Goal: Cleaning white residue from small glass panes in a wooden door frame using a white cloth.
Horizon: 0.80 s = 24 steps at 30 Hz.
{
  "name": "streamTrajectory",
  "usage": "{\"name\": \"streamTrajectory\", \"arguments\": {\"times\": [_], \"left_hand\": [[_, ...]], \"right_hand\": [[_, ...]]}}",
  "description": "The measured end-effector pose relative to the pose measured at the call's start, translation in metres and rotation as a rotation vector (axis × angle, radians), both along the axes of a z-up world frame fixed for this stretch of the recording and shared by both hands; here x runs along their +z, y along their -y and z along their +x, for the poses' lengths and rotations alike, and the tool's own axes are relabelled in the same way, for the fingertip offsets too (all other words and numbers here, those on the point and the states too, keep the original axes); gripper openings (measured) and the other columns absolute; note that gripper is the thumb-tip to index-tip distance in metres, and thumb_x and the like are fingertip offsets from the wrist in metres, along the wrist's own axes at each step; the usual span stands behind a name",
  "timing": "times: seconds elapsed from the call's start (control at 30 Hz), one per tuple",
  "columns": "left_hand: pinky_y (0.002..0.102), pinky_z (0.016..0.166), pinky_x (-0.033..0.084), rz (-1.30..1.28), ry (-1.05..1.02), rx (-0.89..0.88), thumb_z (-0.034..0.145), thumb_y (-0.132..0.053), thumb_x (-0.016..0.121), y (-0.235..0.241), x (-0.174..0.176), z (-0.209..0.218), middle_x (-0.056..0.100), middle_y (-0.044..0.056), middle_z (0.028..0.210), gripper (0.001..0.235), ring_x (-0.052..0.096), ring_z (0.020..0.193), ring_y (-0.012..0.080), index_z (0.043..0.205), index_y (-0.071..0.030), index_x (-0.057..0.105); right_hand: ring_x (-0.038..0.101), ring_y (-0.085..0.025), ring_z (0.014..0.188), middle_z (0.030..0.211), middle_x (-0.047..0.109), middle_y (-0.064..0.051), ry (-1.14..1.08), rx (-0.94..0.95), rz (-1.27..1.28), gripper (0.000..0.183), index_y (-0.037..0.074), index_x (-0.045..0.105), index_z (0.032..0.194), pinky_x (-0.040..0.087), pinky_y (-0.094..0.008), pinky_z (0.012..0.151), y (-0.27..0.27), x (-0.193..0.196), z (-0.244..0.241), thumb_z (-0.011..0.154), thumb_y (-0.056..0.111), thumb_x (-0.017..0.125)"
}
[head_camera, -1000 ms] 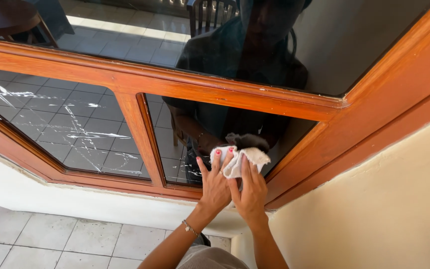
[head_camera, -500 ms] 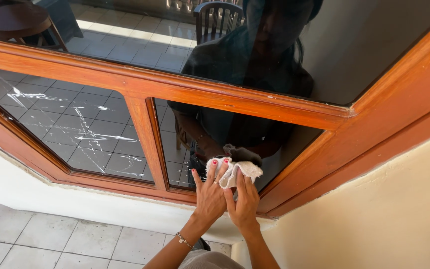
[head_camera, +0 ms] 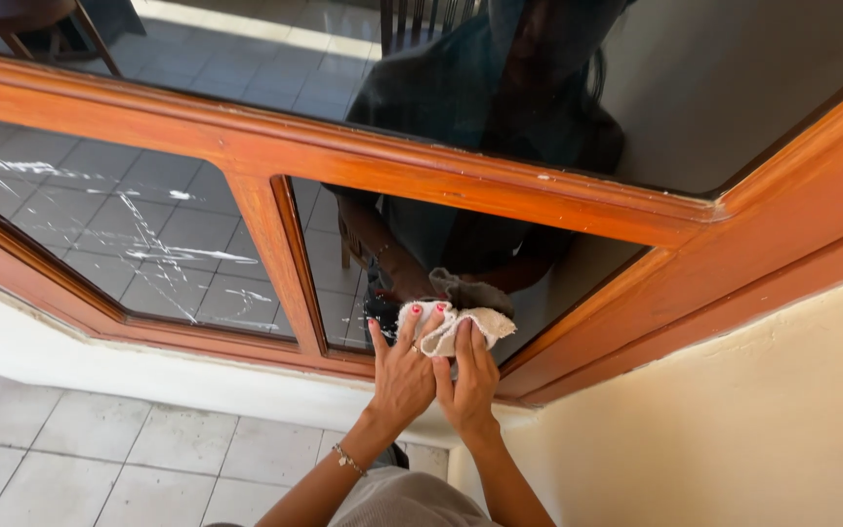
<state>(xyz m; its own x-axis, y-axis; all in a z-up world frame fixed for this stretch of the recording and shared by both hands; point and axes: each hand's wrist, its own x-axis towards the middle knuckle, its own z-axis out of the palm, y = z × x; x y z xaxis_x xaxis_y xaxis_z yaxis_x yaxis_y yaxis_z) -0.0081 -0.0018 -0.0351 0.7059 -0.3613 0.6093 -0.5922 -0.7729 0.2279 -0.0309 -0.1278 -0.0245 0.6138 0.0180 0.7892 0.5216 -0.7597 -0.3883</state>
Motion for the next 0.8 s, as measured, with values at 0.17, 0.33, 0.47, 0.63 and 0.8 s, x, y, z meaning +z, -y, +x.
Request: {"name": "streamTrajectory", "arguments": {"times": [0.17, 0.33, 0.47, 0.63, 0.8], "left_hand": [[0.084, 0.108, 0.010, -0.006, -0.005, 0.003, 0.098, -0.028, 0.051, 0.006, -0.042, -0.002, 0.047, 0.007, 0.154, 0.045, 0.032, 0.149, 0.0365, 0.142, -0.016, 0.057], [0.083, 0.108, 0.011, 0.043, -0.023, -0.016, 0.098, -0.028, 0.051, 0.002, -0.060, 0.005, 0.045, 0.010, 0.157, 0.048, 0.032, 0.149, 0.0377, 0.143, -0.014, 0.056], [0.082, 0.108, 0.010, -0.012, 0.023, -0.020, 0.099, -0.028, 0.050, 0.008, -0.031, 0.006, 0.046, 0.005, 0.157, 0.045, 0.032, 0.148, 0.0343, 0.143, -0.018, 0.057], [0.082, 0.109, 0.010, -0.022, 0.003, 0.017, 0.099, -0.025, 0.050, 0.007, -0.027, -0.005, 0.045, 0.006, 0.159, 0.042, 0.032, 0.149, 0.0358, 0.140, -0.017, 0.056], [0.082, 0.109, 0.011, -0.036, 0.011, 0.022, 0.097, -0.025, 0.050, -0.002, -0.055, -0.005, 0.044, 0.010, 0.157, 0.050, 0.031, 0.149, 0.0373, 0.145, -0.013, 0.055]], "right_hand": [[0.064, -0.046, 0.116, 0.134, 0.058, -0.034, -0.061, -0.038, 0.033, 0.055, -0.016, 0.051, 0.138, 0.053, -0.047, 0.097, 0.002, -0.046, -0.007, 0.100, 0.023, 0.059], [0.065, -0.044, 0.105, 0.126, 0.064, -0.030, -0.187, -0.090, 0.050, 0.055, -0.013, 0.056, 0.133, 0.051, -0.048, 0.090, -0.001, -0.051, -0.003, 0.095, 0.027, 0.063], [0.062, -0.047, 0.110, 0.133, 0.057, -0.035, -0.066, -0.103, 0.022, 0.055, -0.015, 0.053, 0.135, 0.051, -0.048, 0.093, 0.000, -0.017, -0.005, 0.099, 0.026, 0.060], [0.061, -0.048, 0.117, 0.135, 0.056, -0.035, -0.006, -0.045, 0.019, 0.053, -0.016, 0.051, 0.136, 0.051, -0.048, 0.097, 0.004, -0.023, -0.011, 0.103, 0.024, 0.059], [0.065, -0.043, 0.108, 0.125, 0.063, -0.029, -0.049, 0.034, -0.027, 0.049, -0.013, 0.056, 0.131, 0.053, -0.046, 0.091, 0.003, -0.050, -0.007, 0.098, 0.022, 0.065]]}}
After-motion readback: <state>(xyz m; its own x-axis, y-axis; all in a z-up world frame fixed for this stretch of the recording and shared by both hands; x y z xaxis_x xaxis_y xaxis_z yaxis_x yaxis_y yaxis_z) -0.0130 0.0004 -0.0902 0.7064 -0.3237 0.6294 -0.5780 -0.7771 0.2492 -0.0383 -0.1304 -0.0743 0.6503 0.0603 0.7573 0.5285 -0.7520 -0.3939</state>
